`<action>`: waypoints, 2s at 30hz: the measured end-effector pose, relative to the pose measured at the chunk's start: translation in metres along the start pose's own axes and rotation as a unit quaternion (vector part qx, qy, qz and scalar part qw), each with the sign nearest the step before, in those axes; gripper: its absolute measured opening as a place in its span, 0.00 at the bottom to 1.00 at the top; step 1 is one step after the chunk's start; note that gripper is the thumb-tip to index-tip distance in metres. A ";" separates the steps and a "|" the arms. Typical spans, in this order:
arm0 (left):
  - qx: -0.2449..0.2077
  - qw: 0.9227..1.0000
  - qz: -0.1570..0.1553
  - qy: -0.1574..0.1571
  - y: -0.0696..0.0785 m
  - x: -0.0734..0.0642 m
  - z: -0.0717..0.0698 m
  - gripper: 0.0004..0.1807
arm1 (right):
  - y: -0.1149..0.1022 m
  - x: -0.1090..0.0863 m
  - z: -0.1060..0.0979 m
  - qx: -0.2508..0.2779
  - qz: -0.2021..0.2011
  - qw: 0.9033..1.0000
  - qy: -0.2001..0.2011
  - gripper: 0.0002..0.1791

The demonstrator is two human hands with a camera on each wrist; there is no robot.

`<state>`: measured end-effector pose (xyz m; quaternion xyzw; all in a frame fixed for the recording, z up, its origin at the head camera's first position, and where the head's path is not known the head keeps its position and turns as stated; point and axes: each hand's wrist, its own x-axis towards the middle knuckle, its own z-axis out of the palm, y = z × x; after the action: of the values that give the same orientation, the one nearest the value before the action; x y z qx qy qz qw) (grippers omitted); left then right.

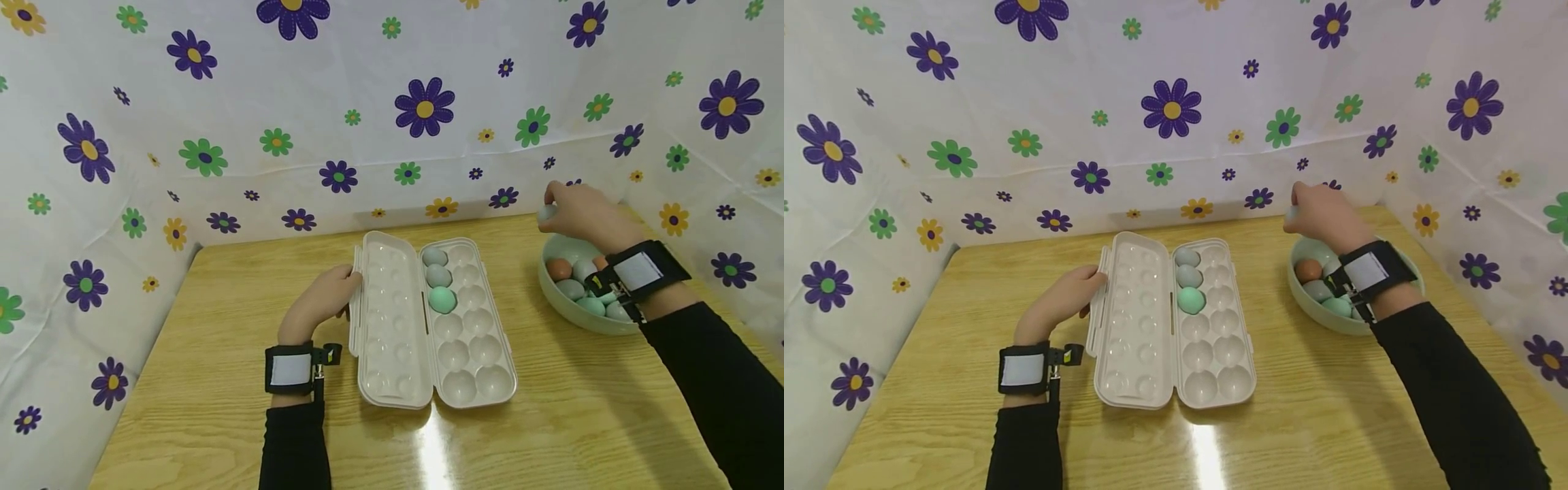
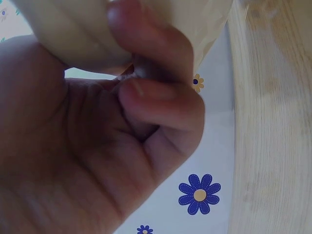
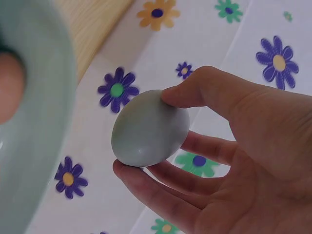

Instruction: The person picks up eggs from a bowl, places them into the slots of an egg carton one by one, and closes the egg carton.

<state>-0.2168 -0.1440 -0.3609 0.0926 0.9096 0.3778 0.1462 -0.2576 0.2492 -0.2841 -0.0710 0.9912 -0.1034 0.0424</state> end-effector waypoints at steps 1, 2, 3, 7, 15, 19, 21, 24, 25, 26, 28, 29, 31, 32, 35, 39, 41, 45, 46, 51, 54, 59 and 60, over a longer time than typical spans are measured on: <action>-0.001 1.000 0.001 0.000 0.000 0.000 0.000 0.20 | -0.004 0.001 0.001 0.003 -0.001 1.000 0.001 0.25; 0.000 1.000 0.002 0.000 0.000 0.000 -0.001 0.20 | -0.008 0.001 0.001 0.008 0.000 1.000 -0.001 0.24; -0.001 1.000 0.003 0.000 0.000 0.000 -0.001 0.20 | -0.012 0.002 0.002 0.012 0.002 1.000 -0.001 0.24; -0.005 1.000 0.006 0.000 0.000 0.000 -0.002 0.20 | -0.026 0.008 0.008 0.028 0.004 1.000 -0.006 0.24; -0.008 1.000 0.005 -0.003 0.000 -0.001 -0.002 0.20 | -0.046 0.022 0.028 0.032 -0.024 0.999 -0.010 0.25; -0.015 1.000 0.008 0.002 0.002 -0.002 -0.001 0.20 | -0.055 0.029 0.038 0.034 -0.043 0.998 -0.002 0.24; -0.017 1.000 0.011 0.004 0.002 -0.002 -0.001 0.20 | -0.060 0.032 0.043 0.045 -0.045 0.998 -0.005 0.23; -0.017 1.000 0.010 0.006 0.002 -0.001 -0.001 0.20 | -0.068 0.035 0.052 0.061 -0.046 0.997 -0.016 0.23; -0.018 1.000 0.009 0.006 0.002 -0.001 -0.001 0.20 | -0.071 0.036 0.055 0.065 -0.048 0.997 -0.019 0.23; -0.019 1.000 0.008 0.006 0.002 -0.001 -0.001 0.20 | -0.073 0.038 0.058 0.067 -0.049 0.996 -0.021 0.23; -0.020 1.000 0.005 0.005 0.003 -0.002 -0.001 0.20 | -0.076 0.040 0.065 0.062 -0.057 0.996 -0.019 0.23; -0.020 1.000 0.004 0.004 0.003 -0.002 -0.001 0.20 | -0.077 0.041 0.068 0.060 -0.060 0.996 -0.018 0.23; -0.019 1.000 0.003 0.003 0.004 -0.003 -0.001 0.20 | -0.079 0.043 0.074 0.053 -0.065 0.996 -0.016 0.23; -0.019 1.000 0.003 0.003 0.004 -0.004 -0.001 0.20 | -0.079 0.044 0.076 0.049 -0.066 0.997 -0.014 0.23; -0.019 1.000 0.003 0.000 0.005 -0.004 -0.001 0.20 | -0.078 0.044 0.082 0.040 -0.068 0.997 -0.012 0.23; -0.012 1.000 -0.001 -0.001 0.002 -0.003 0.000 0.20 | -0.075 0.045 0.086 0.032 -0.071 0.997 -0.005 0.23; -0.002 1.000 -0.005 0.001 0.000 -0.002 0.000 0.20 | -0.074 0.045 0.086 0.031 -0.076 0.997 0.000 0.23; 0.017 1.000 -0.013 0.003 -0.004 0.000 0.001 0.20 | -0.073 0.043 0.087 0.033 -0.083 0.996 0.008 0.23; 0.020 1.000 -0.016 0.002 -0.005 0.000 0.001 0.20 | -0.072 0.043 0.087 0.034 -0.087 0.996 0.011 0.22; 0.042 0.999 -0.026 -0.020 -0.010 0.001 0.004 0.20 | -0.069 0.042 0.088 0.044 -0.106 0.993 0.025 0.21; 0.047 0.998 -0.018 -0.038 -0.014 0.003 0.005 0.20 | -0.067 0.042 0.088 0.047 -0.109 0.993 0.028 0.21; 0.035 0.997 -0.014 -0.068 -0.022 0.006 0.010 0.20 | -0.065 0.043 0.087 0.054 -0.101 0.993 0.022 0.20; 0.030 0.997 -0.016 -0.074 -0.022 0.006 0.010 0.20 | -0.064 0.042 0.087 0.056 -0.100 0.993 0.022 0.20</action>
<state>-0.2204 -0.1510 -0.3851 0.1098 0.9085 0.3401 0.2166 -0.2821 0.1632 -0.3579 -0.1650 0.9725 -0.1637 0.0140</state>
